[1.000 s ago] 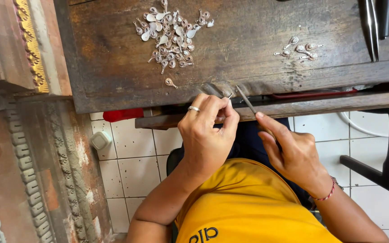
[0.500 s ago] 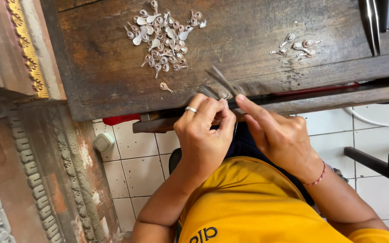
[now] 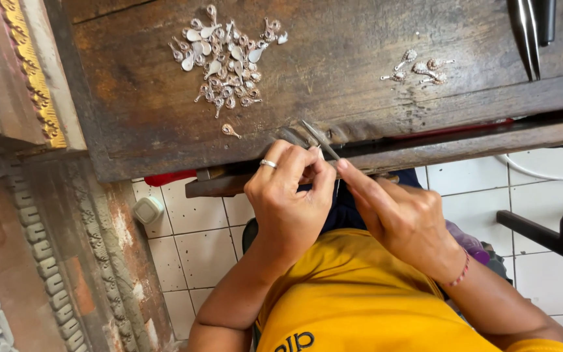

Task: Filing the edges of small metal jewelry components using a hand file at a workbench.

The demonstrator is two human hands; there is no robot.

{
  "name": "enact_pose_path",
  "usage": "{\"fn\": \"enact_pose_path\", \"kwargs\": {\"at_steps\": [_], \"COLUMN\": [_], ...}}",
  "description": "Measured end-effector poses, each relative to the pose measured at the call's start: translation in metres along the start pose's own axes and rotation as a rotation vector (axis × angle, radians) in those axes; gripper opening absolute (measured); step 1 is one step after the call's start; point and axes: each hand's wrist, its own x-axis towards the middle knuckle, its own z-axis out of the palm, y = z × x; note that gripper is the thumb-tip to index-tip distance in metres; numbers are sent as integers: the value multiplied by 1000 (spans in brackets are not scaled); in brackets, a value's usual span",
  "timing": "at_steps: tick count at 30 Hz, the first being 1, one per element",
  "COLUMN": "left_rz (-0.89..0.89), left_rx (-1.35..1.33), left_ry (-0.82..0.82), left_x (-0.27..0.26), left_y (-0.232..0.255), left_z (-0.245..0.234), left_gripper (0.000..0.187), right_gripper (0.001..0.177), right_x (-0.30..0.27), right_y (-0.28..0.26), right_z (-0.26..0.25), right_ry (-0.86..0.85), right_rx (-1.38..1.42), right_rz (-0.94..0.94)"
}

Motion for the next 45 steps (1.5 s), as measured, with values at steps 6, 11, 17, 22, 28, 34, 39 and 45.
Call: {"fn": "enact_pose_path", "kwargs": {"at_steps": [6,11,17,22,28,34,39,45], "left_rz": [97,185,179,188,173,167,180,161], "left_rx": [161,209,236,224,236,210,218,194], "left_ry": [1,21,-15,-24,-27,-45,-12,-21], "left_x": [-4,-4,-4,-5,-3,-4,-3,-1], "left_y": [-3,2,1,0,1,-1,1,0], "left_z": [4,4,3,4,4,4,4,3], "left_gripper": [23,23,20,15,17,19,15,20], "right_gripper": [40,40,38,43,43,39,43,44], "right_x": [-14,11,-18,0,3,-4,22,-15], "right_y": [-4,-3,-9,-1,-4,-4,1,-10], "right_z": [-9,-16,-27,-11,-24,-15,-8,-17], "right_ry": [-70,-19,-89,-81,-56,-82,-115,-102], "right_rx": [-112,-43,-174,-216,15,-134,243,-18], "right_rz": [32,23,30,-6,35,23,73,69]}}
